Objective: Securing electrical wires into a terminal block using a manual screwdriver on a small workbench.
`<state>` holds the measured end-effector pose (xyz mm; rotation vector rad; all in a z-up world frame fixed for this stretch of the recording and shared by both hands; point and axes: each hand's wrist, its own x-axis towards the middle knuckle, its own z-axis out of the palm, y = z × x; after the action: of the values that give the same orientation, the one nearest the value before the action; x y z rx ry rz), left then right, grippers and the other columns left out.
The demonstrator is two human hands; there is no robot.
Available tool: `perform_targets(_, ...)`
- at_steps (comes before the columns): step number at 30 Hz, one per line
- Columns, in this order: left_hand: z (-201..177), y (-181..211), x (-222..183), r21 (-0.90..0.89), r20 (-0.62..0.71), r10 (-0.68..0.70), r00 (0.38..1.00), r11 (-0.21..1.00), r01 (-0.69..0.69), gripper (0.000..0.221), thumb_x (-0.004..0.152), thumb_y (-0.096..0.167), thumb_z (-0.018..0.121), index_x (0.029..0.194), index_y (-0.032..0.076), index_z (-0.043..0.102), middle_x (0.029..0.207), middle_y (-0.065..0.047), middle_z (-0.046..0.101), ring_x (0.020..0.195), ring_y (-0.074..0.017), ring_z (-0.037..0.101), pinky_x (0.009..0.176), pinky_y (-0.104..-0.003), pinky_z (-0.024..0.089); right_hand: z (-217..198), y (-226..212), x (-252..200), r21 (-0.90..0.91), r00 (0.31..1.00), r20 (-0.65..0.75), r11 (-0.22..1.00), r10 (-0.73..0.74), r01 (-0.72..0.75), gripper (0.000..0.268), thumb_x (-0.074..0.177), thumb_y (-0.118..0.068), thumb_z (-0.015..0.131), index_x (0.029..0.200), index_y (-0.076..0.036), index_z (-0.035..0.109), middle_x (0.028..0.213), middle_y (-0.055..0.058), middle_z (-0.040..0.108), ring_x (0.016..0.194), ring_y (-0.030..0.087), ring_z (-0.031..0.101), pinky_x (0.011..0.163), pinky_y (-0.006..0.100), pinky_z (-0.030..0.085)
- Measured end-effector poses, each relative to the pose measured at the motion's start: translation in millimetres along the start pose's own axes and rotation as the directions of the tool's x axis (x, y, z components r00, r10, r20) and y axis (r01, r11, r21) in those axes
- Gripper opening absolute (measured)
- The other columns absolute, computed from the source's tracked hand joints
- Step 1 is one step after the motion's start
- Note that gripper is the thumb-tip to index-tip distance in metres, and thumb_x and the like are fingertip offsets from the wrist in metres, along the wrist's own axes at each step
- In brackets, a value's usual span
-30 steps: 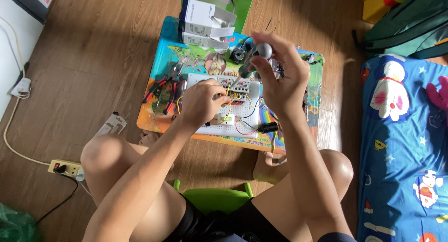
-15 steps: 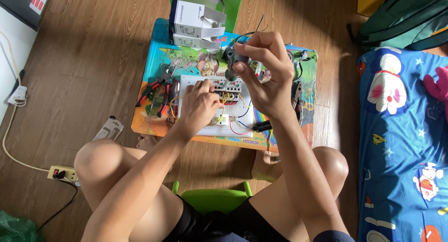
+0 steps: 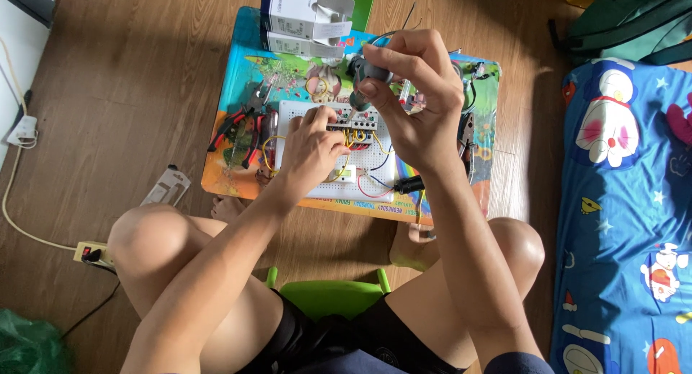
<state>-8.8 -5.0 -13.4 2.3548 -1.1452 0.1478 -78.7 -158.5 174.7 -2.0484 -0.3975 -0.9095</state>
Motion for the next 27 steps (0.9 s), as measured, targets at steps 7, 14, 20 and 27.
perform_targets(7,-5.7,3.8,1.1,0.013,-0.048,0.052,0.997,0.999,-0.052,0.022,0.088,0.033,0.082,0.076,0.015,0.078,0.113,-0.005,0.053,0.106,-0.0283,0.054,0.083,-0.049,0.041,-1.3,1.1,0.5,0.000,1.000,0.004,1.000,0.024,-0.024,0.019,0.106,-0.014,0.070,0.122,-0.002,0.069,0.110,0.013,0.055,0.096,0.025,0.058,0.080,0.035,0.052)
perform_targets(14,-17.5,9.7,-5.5,0.049,-0.005,0.050,0.999,0.998,-0.050,0.007,0.088,0.015,0.076,0.082,0.015,0.075,0.117,-0.010,0.054,0.114,-0.0302,0.055,0.092,-0.051,0.040,-5.7,-2.9,0.6,-0.003,0.999,0.017,0.999,0.036,-0.036,0.021,0.108,-0.017,0.067,0.122,-0.001,0.069,0.112,0.014,0.055,0.100,0.025,0.058,0.082,0.036,0.051)
perform_targets(20,-20.3,7.9,-9.3,0.053,-0.039,0.088,0.995,0.995,-0.086,0.013,0.086,0.011,0.080,0.075,0.012,0.072,0.125,-0.011,0.054,0.124,-0.0314,0.053,0.096,-0.052,0.040,-7.6,-0.6,-0.4,0.004,0.999,0.014,0.999,0.040,-0.040,0.020,0.110,-0.016,0.066,0.125,-0.003,0.068,0.112,0.014,0.055,0.102,0.025,0.059,0.082,0.035,0.052)
perform_targets(27,-20.1,7.1,-6.6,0.062,-0.006,0.108,0.994,0.992,-0.107,0.014,0.086,0.009,0.078,0.074,0.012,0.071,0.133,-0.014,0.052,0.128,-0.0334,0.052,0.094,-0.053,0.041,-8.8,1.2,-0.4,0.015,0.997,0.040,0.998,0.061,-0.062,0.018,0.111,-0.010,0.067,0.129,-0.008,0.067,0.113,0.012,0.056,0.103,0.023,0.058,0.083,0.034,0.052)
